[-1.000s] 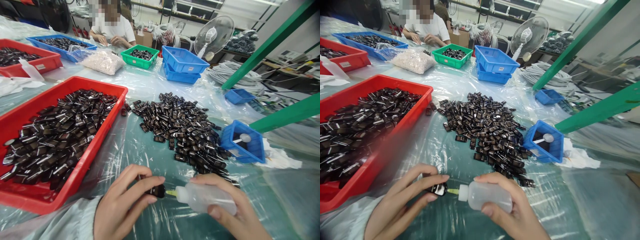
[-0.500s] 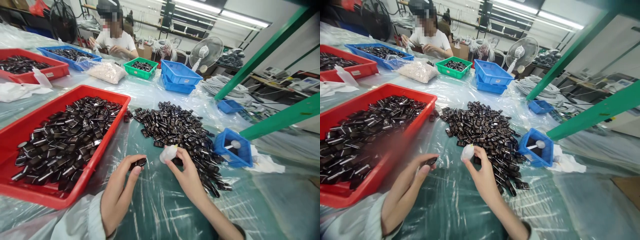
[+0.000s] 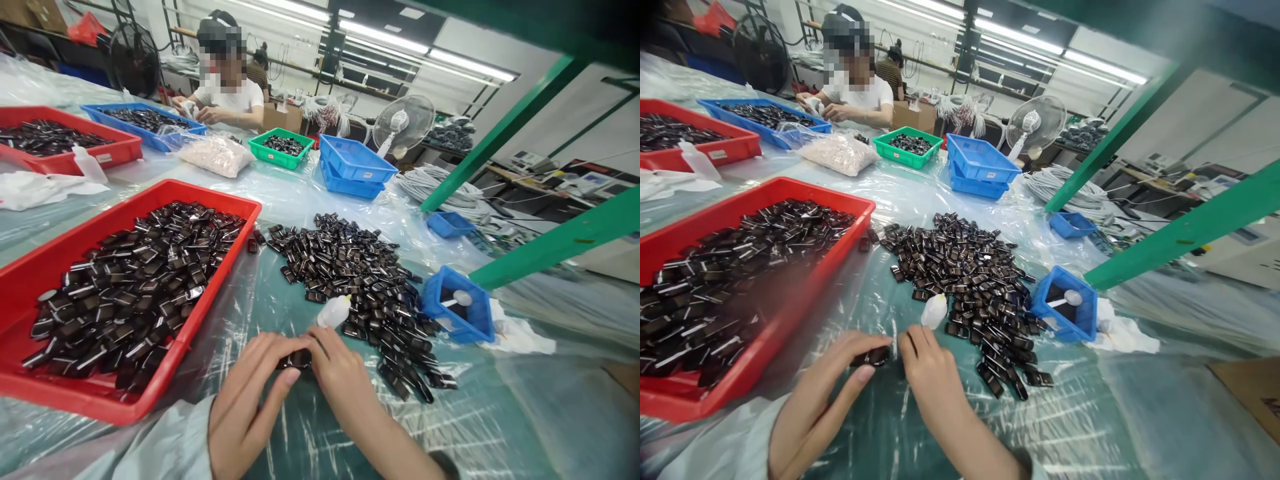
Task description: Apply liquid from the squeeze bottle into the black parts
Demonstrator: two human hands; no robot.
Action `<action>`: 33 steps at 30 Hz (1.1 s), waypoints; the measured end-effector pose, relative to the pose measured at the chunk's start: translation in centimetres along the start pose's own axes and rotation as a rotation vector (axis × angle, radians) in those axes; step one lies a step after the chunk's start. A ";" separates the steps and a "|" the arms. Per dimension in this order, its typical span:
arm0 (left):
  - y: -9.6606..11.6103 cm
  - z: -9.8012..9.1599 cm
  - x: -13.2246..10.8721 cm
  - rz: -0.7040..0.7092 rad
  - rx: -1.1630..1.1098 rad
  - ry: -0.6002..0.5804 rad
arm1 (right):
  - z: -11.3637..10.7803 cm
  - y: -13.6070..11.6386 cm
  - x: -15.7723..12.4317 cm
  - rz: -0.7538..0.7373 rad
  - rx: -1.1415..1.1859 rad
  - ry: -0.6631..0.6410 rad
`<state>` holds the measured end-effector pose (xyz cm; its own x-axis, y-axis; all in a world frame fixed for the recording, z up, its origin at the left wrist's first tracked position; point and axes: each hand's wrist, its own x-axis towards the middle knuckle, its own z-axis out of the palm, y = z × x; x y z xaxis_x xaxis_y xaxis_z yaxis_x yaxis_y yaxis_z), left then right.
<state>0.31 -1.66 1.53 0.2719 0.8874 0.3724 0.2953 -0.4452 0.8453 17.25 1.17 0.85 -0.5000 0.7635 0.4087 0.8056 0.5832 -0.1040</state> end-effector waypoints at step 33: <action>1.1 -1.2 0.4 0.385 0.315 0.001 | -3.3 -0.6 -1.4 0.797 1.814 -0.186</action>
<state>-0.34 -1.63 3.06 0.4152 0.6512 0.6352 0.4358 -0.7553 0.4895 18.57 -1.16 3.32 -0.3733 0.8914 -0.2572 -0.3233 -0.3848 -0.8645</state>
